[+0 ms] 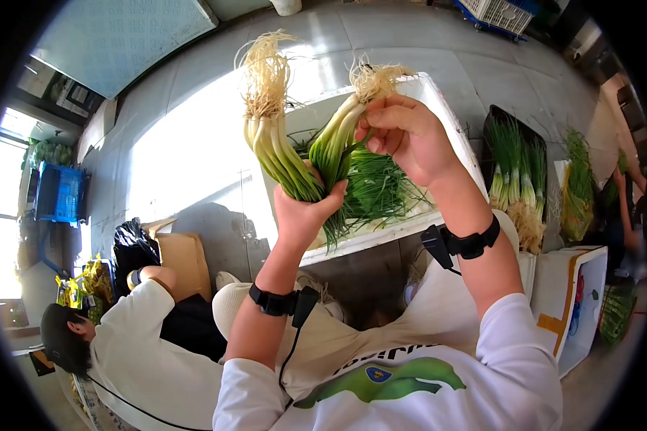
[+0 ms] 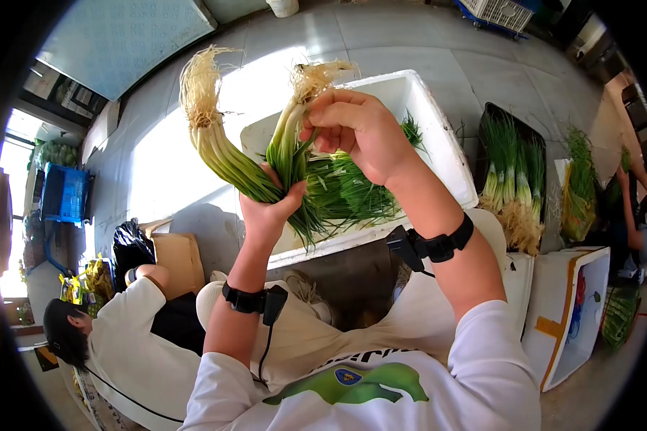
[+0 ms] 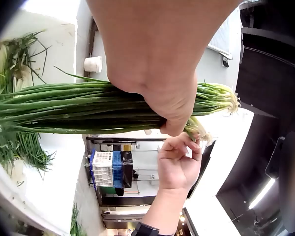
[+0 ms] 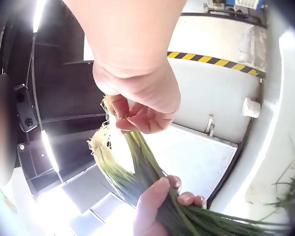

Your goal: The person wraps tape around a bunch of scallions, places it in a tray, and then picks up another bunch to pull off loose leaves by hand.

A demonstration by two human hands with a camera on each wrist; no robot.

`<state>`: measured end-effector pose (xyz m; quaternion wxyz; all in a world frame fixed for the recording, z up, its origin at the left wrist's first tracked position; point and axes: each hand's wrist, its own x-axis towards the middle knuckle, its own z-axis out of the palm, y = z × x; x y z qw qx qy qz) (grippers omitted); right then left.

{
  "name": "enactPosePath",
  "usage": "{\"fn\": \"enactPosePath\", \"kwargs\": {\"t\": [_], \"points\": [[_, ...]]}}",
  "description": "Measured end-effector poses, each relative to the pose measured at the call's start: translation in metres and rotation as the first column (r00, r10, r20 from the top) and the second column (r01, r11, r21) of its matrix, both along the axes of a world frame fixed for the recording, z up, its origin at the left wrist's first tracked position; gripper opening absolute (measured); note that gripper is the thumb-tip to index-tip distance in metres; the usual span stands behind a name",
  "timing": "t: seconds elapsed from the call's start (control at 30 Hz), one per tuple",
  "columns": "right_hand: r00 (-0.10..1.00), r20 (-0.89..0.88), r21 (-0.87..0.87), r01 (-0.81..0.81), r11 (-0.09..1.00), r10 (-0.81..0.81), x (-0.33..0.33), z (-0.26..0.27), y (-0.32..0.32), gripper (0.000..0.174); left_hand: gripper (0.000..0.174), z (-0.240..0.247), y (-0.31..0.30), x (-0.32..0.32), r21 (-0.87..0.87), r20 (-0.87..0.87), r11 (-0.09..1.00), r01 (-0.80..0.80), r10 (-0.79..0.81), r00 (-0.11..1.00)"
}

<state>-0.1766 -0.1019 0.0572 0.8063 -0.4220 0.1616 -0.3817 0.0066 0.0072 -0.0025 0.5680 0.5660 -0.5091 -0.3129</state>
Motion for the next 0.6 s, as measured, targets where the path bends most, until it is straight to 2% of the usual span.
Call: {"fn": "enactPosePath", "kwargs": {"t": [0.13,0.2,0.23,0.3,0.33,0.43,0.53,0.6], "points": [[0.996,0.011,0.024,0.088,0.996,-0.088,0.006,-0.004,0.004,0.012,0.030,-0.003,-0.001,-0.004,0.011,-0.071,1.000,0.016,-0.015,0.997],[0.982,0.169,0.124,0.067,0.990,-0.088,0.011,-0.007,0.006,0.013,0.037,-0.003,-0.001,-0.007,-0.021,-0.023,1.000,-0.002,0.002,1.000],[0.982,0.168,0.123,0.069,0.990,-0.089,0.012,-0.007,0.007,0.013,0.037,-0.001,-0.002,-0.010,-0.023,-0.024,1.000,-0.001,0.000,1.000],[0.974,0.201,0.155,0.071,0.985,-0.102,0.013,-0.007,0.008,0.014,0.046,0.003,-0.007,-0.015,-0.096,-0.138,0.993,0.072,-0.085,0.987],[0.974,0.201,0.156,0.072,0.985,-0.103,0.014,-0.006,0.009,0.014,0.046,0.002,-0.009,-0.017,-0.096,-0.138,0.993,0.073,-0.086,0.987],[0.983,0.123,0.114,0.122,0.986,-0.135,0.016,-0.005,0.010,0.014,0.051,0.000,-0.011,-0.021,-0.106,-0.114,0.994,0.038,-0.050,0.992],[0.984,0.061,0.052,0.166,0.985,-0.169,0.013,-0.006,0.010,0.014,0.043,0.004,-0.013,-0.023,-0.029,-0.196,0.998,0.054,-0.058,0.979],[0.969,-0.071,-0.041,0.234,0.971,-0.236,0.010,-0.003,0.012,0.012,0.034,-0.005,-0.015,-0.017,0.133,-0.054,0.986,0.099,-0.093,0.994]]}}
